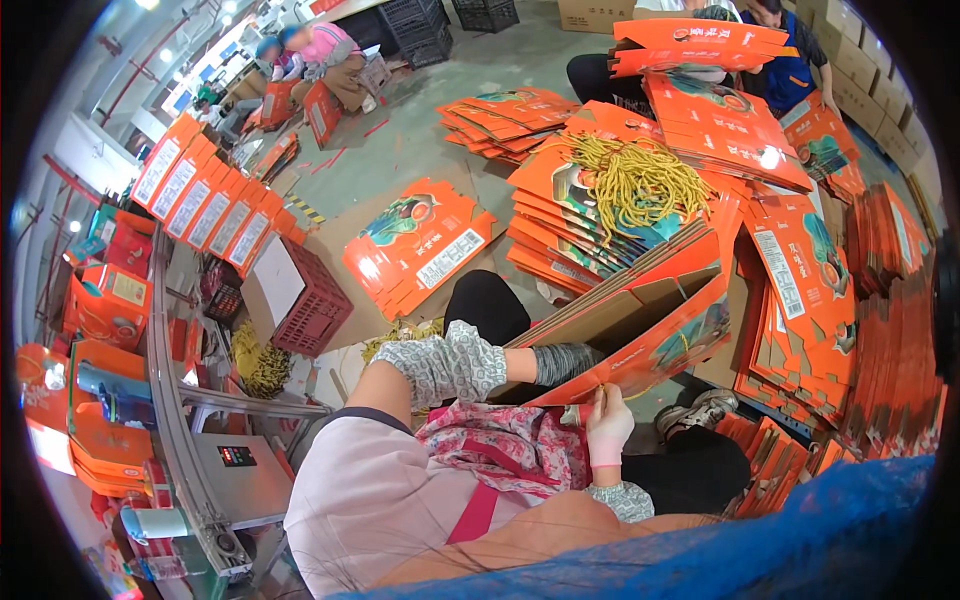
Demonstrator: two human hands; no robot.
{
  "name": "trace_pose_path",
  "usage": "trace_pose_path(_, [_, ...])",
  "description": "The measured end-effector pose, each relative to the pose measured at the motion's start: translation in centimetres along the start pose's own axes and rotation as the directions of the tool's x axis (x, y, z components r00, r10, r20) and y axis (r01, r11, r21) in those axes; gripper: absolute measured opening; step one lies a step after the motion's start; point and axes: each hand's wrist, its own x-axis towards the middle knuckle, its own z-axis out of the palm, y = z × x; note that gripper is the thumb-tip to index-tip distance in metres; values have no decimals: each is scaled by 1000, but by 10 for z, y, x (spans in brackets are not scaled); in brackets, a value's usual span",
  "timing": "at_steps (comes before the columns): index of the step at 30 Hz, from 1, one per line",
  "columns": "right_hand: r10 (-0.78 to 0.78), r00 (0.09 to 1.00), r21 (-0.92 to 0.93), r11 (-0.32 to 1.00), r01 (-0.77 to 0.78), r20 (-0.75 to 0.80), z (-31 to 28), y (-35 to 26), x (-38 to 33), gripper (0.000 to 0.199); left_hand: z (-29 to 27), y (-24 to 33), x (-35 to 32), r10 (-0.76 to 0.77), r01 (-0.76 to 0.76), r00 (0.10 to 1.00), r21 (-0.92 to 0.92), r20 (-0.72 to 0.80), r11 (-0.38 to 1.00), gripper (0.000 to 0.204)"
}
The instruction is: The person is assembling paper gift bags by attaching yellow rope handles.
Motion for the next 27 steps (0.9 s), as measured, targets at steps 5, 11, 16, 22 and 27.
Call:
trace_pose_path(5, [123, 988, -75, 990, -116, 89, -4, 4, 2, 17, -6, 23, -3, -139, 138, 990, 175, -4, 975, 24])
trace_pose_path(11, [124, 985, 107, 985, -137, 123, -3, 9, 0, 18, -11, 35, 0, -76, 75, 997, 123, 3, 990, 25])
trace_pose_path(16, [100, 959, 393, 897, -203, 266, -8, 24, 1, 20, -6, 46, -5, -90, 92, 996, 239, -20, 967, 24])
trace_pose_path(22, [268, 963, 850, 501, -164, 28, -84, -10, 16, 24, -51, 114, -18, -65, 41, 967, -99, -248, 994, 49])
trace_pose_path(27, [-101, 984, 456, 876, 158, -147, -112, -93, 50, 19, -96, 200, -67, -421, 418, 905, -55, -61, 907, 46])
